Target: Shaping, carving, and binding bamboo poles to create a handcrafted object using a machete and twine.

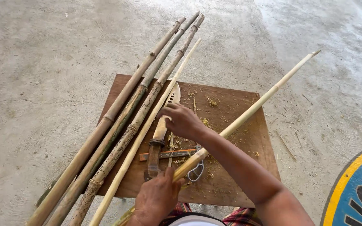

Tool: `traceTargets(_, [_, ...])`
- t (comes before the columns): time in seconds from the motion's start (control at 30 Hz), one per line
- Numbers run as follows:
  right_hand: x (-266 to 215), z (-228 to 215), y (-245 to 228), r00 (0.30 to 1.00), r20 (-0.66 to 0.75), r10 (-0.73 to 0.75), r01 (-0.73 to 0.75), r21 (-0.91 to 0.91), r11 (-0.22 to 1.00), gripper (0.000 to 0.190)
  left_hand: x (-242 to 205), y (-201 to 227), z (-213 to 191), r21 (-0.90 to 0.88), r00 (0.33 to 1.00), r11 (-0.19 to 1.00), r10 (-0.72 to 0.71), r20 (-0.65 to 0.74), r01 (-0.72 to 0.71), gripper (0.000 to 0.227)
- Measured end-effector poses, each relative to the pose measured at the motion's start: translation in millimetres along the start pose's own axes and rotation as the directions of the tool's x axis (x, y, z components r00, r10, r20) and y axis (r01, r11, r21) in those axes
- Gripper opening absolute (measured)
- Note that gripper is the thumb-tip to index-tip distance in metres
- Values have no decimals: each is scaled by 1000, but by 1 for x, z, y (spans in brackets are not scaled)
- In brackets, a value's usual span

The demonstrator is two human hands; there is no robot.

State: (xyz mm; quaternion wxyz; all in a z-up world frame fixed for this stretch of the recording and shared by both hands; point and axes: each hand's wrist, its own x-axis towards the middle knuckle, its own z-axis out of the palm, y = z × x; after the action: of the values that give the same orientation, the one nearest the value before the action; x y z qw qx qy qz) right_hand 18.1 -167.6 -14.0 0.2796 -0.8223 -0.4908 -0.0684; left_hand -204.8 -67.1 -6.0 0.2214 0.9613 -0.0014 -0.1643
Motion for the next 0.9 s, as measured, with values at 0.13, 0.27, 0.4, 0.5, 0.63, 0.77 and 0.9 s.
traceTargets(0.13, [47, 46, 5, 981, 155, -114, 157, -303, 940, 27, -5, 10, -16, -41, 999, 998, -36, 39, 38, 38])
traceTargets(0.27, [65, 61, -2, 968, 233, -95, 177, -362, 915, 22, -2, 5, -4, -79, 987, 994, -66, 149, 79, 40])
traceTargets(0.4, [80, 48, -18, 910, 413, 43, 167, -460, 872, 23, 2, 4, -6, -115, 991, 992, -39, 130, 54, 44])
traceTargets(0.5, [83, 52, -15, 916, 396, -64, 237, -408, 882, 26, 5, 1, -6, -128, 982, 989, -55, 180, 79, 47])
traceTargets(0.63, [90, 64, -12, 905, 424, -30, 222, -410, 885, 34, 6, -3, -2, -156, 986, 986, -35, 162, 61, 50])
traceTargets(0.77, [92, 70, -19, 889, 453, -69, 284, -428, 858, 37, 6, -5, 1, -179, 988, 983, -10, 151, 37, 51])
traceTargets(0.9, [103, 55, -50, 810, 580, 89, 303, -543, 783, 36, 5, -5, 1, -204, 993, 979, -5, 118, 29, 49])
